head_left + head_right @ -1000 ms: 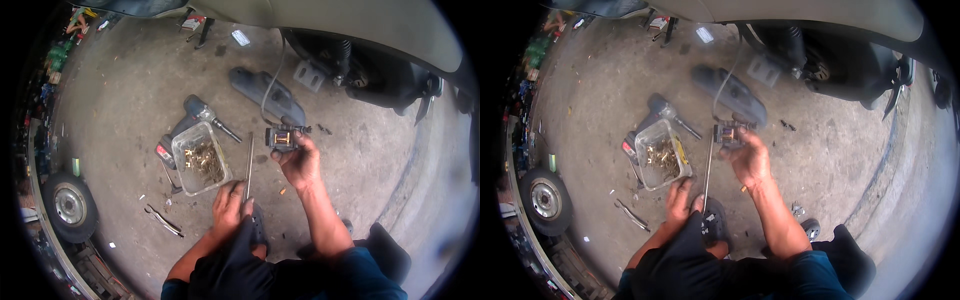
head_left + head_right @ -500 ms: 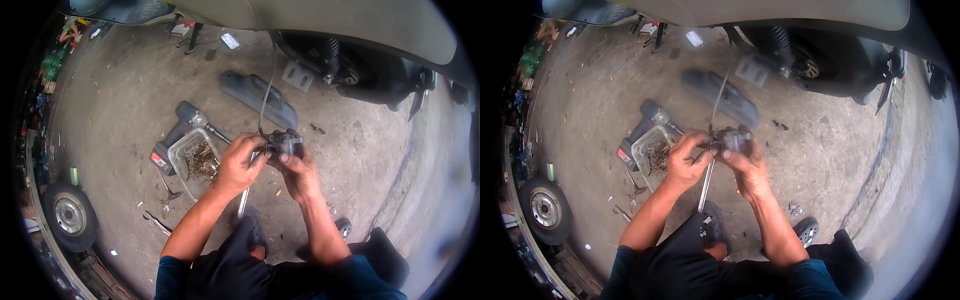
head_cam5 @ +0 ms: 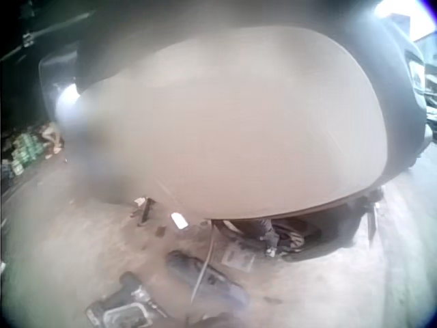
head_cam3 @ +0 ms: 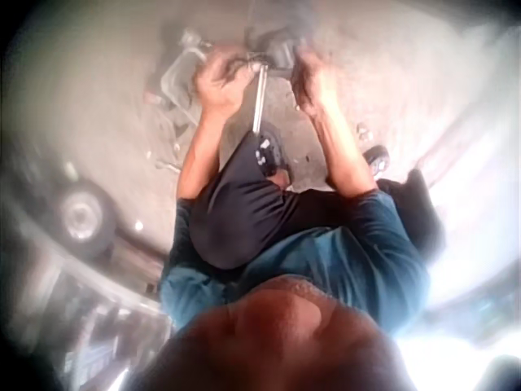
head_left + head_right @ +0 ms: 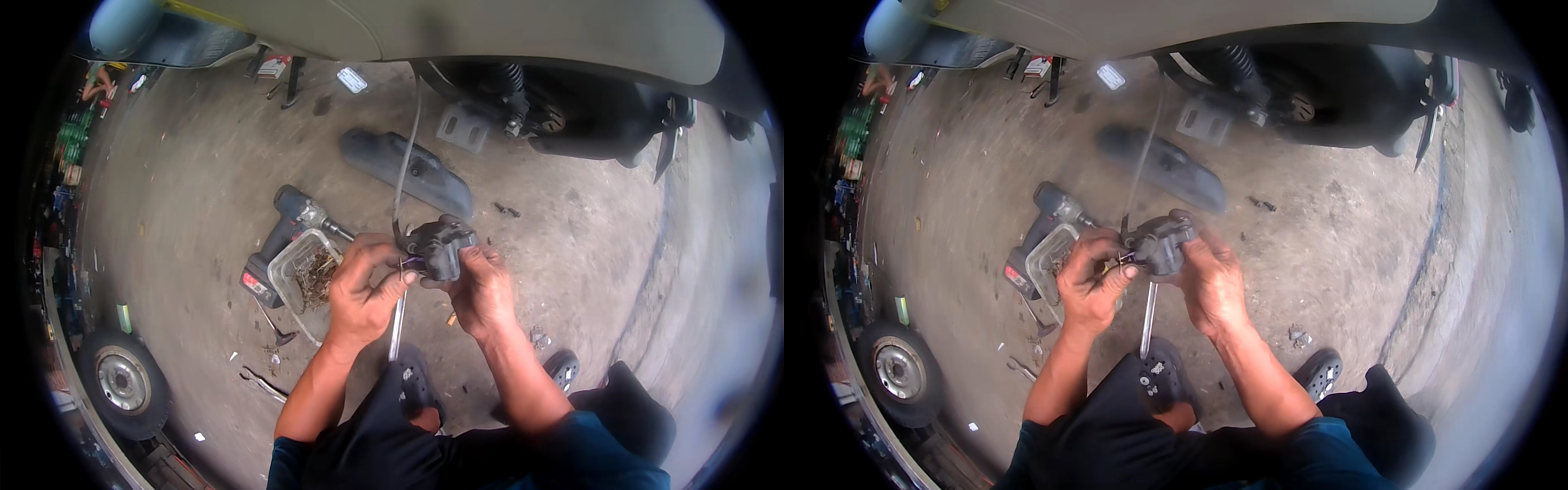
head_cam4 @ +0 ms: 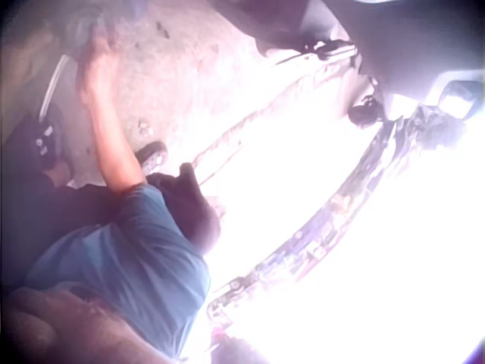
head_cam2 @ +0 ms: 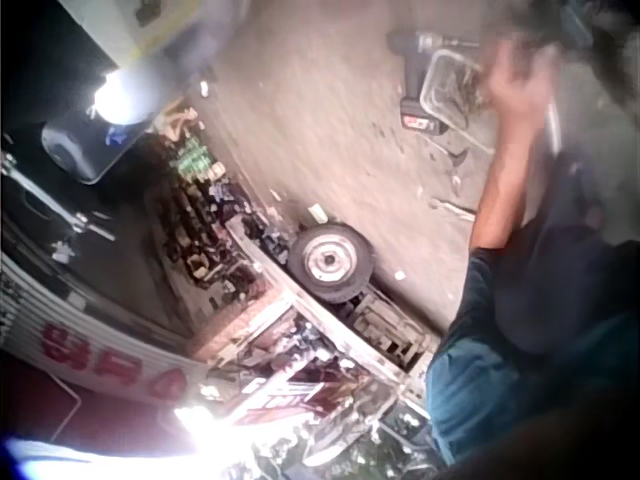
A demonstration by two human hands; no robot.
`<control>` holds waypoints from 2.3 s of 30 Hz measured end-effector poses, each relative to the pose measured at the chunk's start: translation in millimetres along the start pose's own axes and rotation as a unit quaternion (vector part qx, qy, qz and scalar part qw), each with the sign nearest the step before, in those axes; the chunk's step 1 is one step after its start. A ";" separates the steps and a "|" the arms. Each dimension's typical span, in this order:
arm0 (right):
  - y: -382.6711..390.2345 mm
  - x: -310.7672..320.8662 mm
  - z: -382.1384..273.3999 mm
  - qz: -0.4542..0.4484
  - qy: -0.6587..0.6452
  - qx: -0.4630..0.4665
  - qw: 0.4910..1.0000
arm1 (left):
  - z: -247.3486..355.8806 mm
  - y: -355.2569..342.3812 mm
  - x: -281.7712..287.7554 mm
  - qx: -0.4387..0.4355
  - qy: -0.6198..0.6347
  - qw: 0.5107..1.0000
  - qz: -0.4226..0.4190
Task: The person assembles a brake caliper by attaching clips to brake pads, inserting the brake pads into the caliper, and pressing the components into place with a metal bar and by hand.
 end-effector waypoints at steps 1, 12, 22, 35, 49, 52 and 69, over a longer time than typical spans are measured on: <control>-2.8 4.6 6.1 0.004 -0.009 -0.019 1.000 | 18.1 -2.9 -4.6 -0.046 -0.085 0.995 -0.014; -21.3 46.3 14.4 0.061 -0.087 0.006 0.994 | -34.9 15.8 -1.9 0.183 0.404 0.892 0.086; -51.3 138.5 20.0 0.182 0.228 0.191 0.937 | -119.5 78.8 -42.3 0.379 0.538 0.750 0.074; -54.8 196.6 -15.1 0.238 0.450 0.236 0.828 | -124.2 94.6 -46.5 0.406 0.515 0.748 0.105; 0.3 75.2 57.3 0.085 0.304 0.000 0.949 | -126.2 101.1 -56.6 0.442 0.458 0.767 0.080; -2.8 71.9 56.3 0.081 0.298 -0.011 0.951 | -126.0 100.5 -53.9 0.450 0.452 0.764 0.095; -11.8 60.6 70.6 0.042 0.176 -0.075 0.981 | -128.3 96.7 -34.2 0.494 0.371 0.779 0.109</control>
Point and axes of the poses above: each hand's wrist, its own y-axis away from the middle knuckle, its own x-axis out of the back of the hand, z = x × y, the point moved 8 cm from there along -y, towards the middle knuckle
